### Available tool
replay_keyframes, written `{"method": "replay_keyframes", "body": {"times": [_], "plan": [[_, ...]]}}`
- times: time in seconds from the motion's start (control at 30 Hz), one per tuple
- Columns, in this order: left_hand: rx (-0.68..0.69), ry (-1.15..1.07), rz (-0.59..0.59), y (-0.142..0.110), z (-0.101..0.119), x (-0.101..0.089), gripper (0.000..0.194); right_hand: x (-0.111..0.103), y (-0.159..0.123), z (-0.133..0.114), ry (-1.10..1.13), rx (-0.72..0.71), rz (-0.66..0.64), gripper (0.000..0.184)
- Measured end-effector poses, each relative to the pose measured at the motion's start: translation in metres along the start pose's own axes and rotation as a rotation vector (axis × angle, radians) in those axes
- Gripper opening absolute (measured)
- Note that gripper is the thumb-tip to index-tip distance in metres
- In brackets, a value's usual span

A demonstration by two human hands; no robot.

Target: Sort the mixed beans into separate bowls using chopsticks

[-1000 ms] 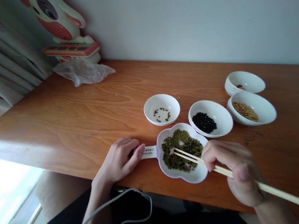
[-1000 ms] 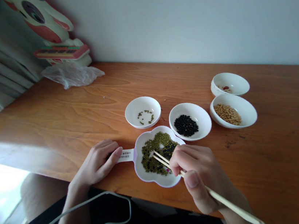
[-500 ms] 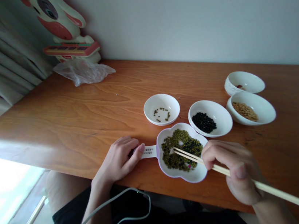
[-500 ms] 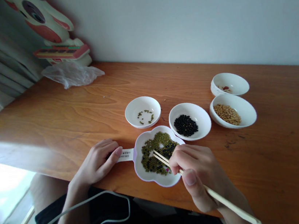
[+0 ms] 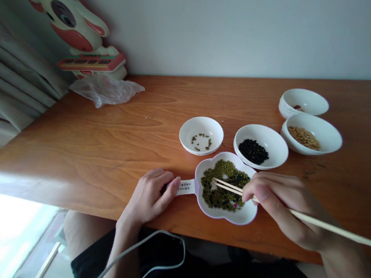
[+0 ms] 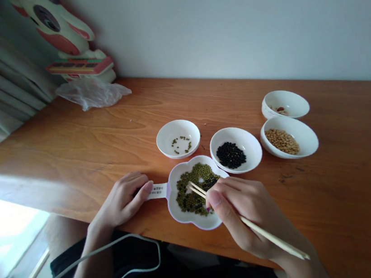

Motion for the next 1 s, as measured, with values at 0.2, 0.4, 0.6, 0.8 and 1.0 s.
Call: {"method": "replay_keyframes", "body": {"times": [0.2, 0.4, 0.6, 0.8, 1.0], "plan": [[0.005, 0.005, 0.012, 0.0, 0.0, 0.0, 0.039, -0.002, -0.004, 0.001, 0.081, 0.014, 0.037, 0.042], [-0.006, 0.006, -0.003, 0.0, 0.002, -0.002, 0.041, -0.008, -0.008, 0.003, 0.058, 0.069, 0.049, 0.063], [-0.013, 0.005, -0.011, -0.001, 0.001, -0.001, 0.041, -0.007, -0.009, 0.007, 0.07, 0.018, 0.091, 0.043], [-0.013, -0.001, -0.022, -0.001, 0.0, -0.001, 0.041, -0.009, -0.009, 0.01, 0.096, 0.04, 0.098, 0.049], [-0.008, 0.003, -0.016, -0.001, 0.001, -0.001, 0.041, -0.011, -0.011, 0.015, 0.101, 0.096, 0.067, 0.07]]}}
Point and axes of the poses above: each hand's wrist, its own y-axis towards the middle knuckle, its own x-axis out of the palm, z = x × y, the point moved 1 cm from there along y, towards the middle knuckle, and after that the axes turned 12 degrees about y, right-handed, at the moved point
